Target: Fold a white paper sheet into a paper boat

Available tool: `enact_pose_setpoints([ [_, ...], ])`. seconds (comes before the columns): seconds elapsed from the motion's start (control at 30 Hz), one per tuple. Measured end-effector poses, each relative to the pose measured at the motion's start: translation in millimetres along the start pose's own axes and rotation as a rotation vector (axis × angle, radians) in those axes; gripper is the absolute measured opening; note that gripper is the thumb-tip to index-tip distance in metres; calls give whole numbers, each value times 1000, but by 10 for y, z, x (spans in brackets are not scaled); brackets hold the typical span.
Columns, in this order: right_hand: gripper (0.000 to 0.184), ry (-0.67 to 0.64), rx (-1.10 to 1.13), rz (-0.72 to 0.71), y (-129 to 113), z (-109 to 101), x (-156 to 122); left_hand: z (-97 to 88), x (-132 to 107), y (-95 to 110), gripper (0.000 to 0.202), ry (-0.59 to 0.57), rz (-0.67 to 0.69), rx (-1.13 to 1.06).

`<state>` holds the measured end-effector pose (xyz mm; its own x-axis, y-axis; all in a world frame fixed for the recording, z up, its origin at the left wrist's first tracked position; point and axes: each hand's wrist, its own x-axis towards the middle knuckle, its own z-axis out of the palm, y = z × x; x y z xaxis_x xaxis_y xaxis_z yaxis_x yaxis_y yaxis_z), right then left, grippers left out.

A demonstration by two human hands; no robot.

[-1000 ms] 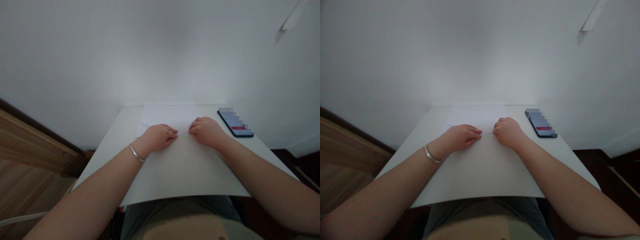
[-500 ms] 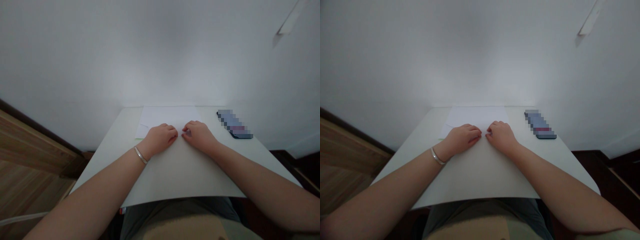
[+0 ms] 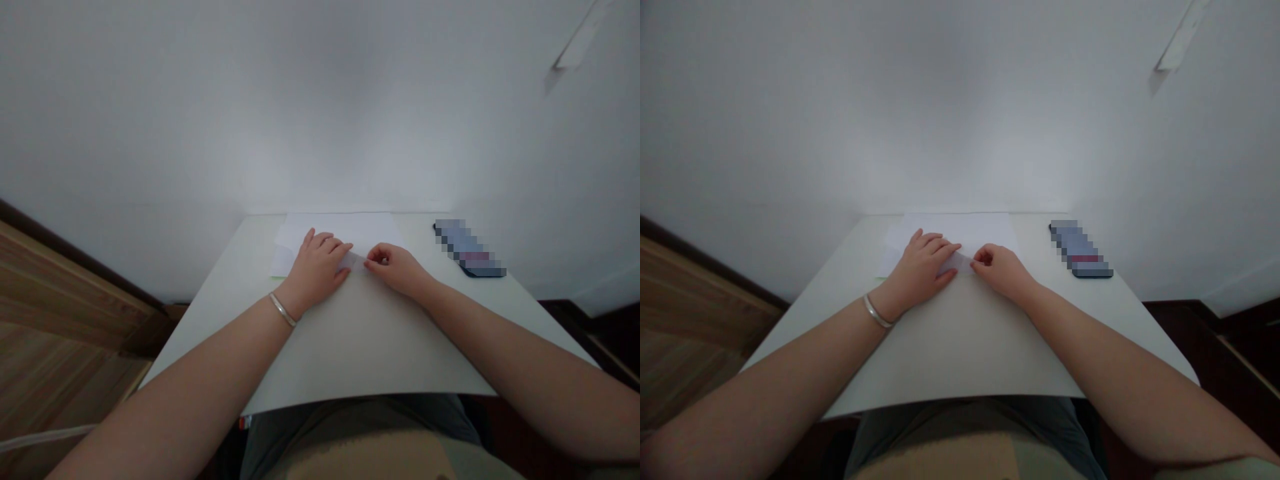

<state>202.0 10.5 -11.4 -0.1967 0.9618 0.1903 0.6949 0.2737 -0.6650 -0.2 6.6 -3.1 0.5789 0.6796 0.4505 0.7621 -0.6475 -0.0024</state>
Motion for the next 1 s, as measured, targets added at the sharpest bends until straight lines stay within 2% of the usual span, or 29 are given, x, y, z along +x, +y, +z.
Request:
enact_pose_setpoints([
  [0.2, 9, 91, 209, -65, 61, -5, 8, -87, 23, 18, 27, 146, -55, 72],
  [0.37, 12, 61, 286, -152, 37, -26, -4, -189, 38, 46, 9, 328, 26, 113],
  [0.5, 13, 55, 283, -292, -4, -31, -26, -263, 50, 87, 13, 443, 120, 140],
  [0.63, 15, 118, 257, -383, -18, -52, -46, -298, 50, 126, 14, 472, 182, 198],
  [0.73, 17, 127, 199, -410, -1, -112, -39, -325, 43, 139, 15, 388, 172, 239],
  [0.87, 20, 133, 39, -354, 99, -222, 12, -330, 43, 116, 20, 168, 73, 263],
  [1.0, 23, 104, -76, -291, 278, -281, 91, -246, 26, 50, 23, -46, -42, 227],
])
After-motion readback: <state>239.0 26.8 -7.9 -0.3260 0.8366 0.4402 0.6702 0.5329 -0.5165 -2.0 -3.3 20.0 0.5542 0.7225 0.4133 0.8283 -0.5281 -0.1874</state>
